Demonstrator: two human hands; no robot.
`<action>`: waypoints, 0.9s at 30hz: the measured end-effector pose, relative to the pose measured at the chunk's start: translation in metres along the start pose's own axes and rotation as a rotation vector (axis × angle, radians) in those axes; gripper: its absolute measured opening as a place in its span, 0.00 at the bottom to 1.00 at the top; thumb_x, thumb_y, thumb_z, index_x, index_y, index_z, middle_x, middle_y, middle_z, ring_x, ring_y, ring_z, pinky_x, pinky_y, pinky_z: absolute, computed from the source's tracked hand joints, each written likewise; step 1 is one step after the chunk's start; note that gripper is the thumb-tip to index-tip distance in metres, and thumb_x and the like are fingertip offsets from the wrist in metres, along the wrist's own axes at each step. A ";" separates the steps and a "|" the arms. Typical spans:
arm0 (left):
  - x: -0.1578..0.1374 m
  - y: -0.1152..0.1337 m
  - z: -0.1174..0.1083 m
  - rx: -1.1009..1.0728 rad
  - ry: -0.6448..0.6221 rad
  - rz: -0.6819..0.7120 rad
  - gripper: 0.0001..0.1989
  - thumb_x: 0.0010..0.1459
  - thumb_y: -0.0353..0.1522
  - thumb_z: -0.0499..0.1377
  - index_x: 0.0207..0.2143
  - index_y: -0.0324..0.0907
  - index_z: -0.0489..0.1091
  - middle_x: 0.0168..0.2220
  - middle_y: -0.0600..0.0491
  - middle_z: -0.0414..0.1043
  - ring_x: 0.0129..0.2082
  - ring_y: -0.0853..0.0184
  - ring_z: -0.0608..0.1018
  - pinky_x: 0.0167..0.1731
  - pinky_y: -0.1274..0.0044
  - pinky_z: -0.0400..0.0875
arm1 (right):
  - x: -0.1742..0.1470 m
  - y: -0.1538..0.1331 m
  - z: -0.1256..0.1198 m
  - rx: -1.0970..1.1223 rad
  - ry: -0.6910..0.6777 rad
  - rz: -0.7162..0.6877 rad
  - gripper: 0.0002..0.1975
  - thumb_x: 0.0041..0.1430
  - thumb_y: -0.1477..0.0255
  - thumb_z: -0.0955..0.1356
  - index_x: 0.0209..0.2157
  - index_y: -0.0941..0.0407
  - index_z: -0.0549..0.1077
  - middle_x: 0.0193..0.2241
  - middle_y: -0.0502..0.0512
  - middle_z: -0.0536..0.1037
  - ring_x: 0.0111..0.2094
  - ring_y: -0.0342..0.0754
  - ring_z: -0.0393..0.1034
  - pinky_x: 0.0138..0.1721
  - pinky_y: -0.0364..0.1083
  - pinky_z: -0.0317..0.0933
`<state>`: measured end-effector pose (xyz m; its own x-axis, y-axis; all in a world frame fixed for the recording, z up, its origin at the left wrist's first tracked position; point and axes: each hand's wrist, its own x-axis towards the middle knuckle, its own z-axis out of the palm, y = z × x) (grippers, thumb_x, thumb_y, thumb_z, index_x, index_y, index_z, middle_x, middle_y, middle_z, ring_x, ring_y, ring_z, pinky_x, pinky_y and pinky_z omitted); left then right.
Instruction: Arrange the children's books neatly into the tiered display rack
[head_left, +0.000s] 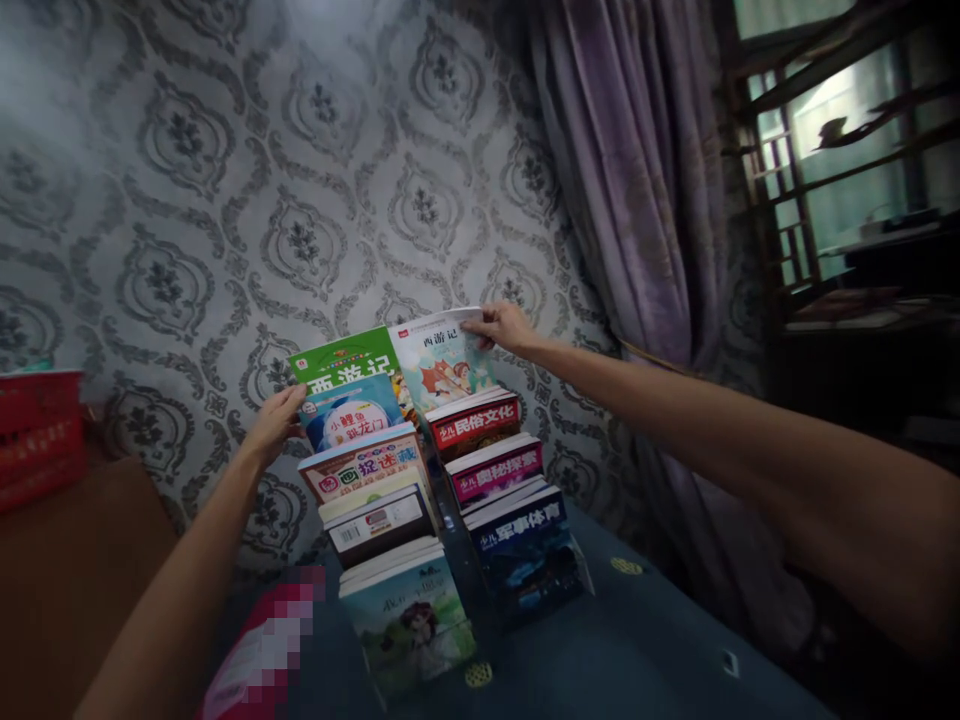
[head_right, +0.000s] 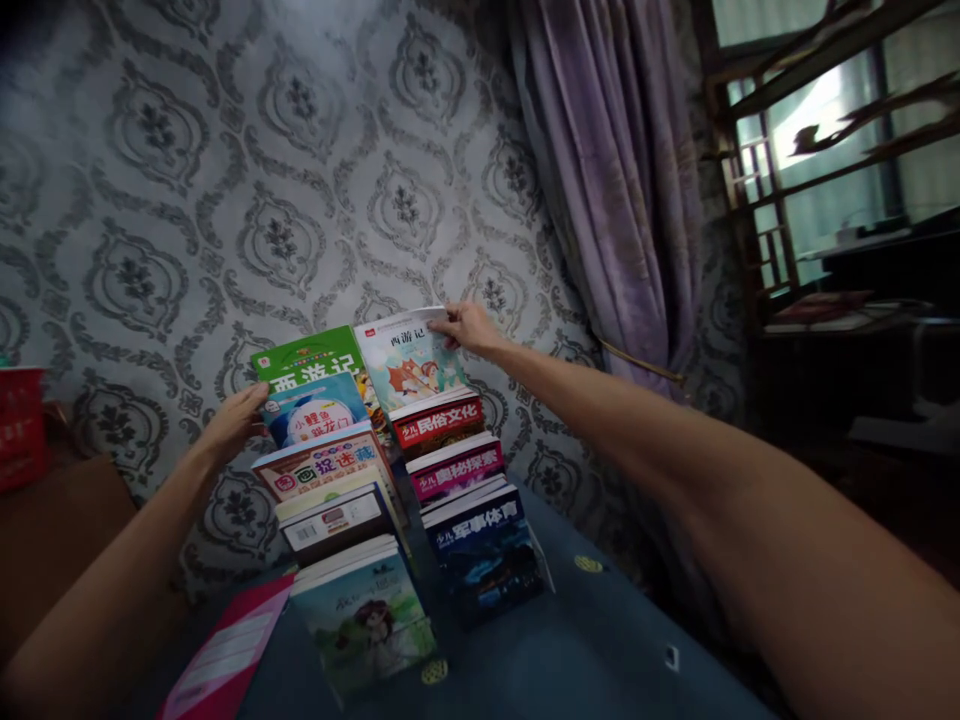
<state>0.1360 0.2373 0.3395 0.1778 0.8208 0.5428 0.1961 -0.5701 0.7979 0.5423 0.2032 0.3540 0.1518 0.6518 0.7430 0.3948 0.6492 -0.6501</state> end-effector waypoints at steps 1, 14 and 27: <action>-0.001 -0.004 0.000 -0.012 -0.014 -0.001 0.26 0.44 0.49 0.68 0.39 0.40 0.74 0.27 0.57 0.73 0.19 0.74 0.71 0.14 0.85 0.63 | 0.000 0.002 0.000 -0.003 0.006 0.002 0.15 0.46 0.65 0.79 0.26 0.60 0.75 0.12 0.44 0.71 0.12 0.38 0.66 0.13 0.35 0.62; -0.017 -0.022 0.014 -0.077 -0.011 0.021 0.31 0.32 0.45 0.75 0.40 0.39 0.78 0.37 0.50 0.82 0.37 0.58 0.82 0.36 0.73 0.80 | 0.000 0.011 0.000 0.043 0.008 -0.058 0.14 0.52 0.64 0.77 0.30 0.60 0.75 0.16 0.46 0.74 0.16 0.38 0.68 0.16 0.36 0.65; -0.016 -0.022 0.007 -0.156 -0.004 -0.029 0.27 0.31 0.41 0.76 0.36 0.40 0.78 0.34 0.53 0.81 0.30 0.65 0.81 0.32 0.76 0.80 | 0.018 0.005 0.015 0.029 -0.151 -0.032 0.14 0.49 0.67 0.78 0.26 0.60 0.73 0.15 0.44 0.72 0.12 0.36 0.65 0.13 0.34 0.60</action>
<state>0.1352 0.2361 0.3112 0.1776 0.8366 0.5182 0.0490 -0.5334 0.8444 0.5338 0.2241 0.3616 0.0005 0.6804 0.7328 0.3705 0.6805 -0.6321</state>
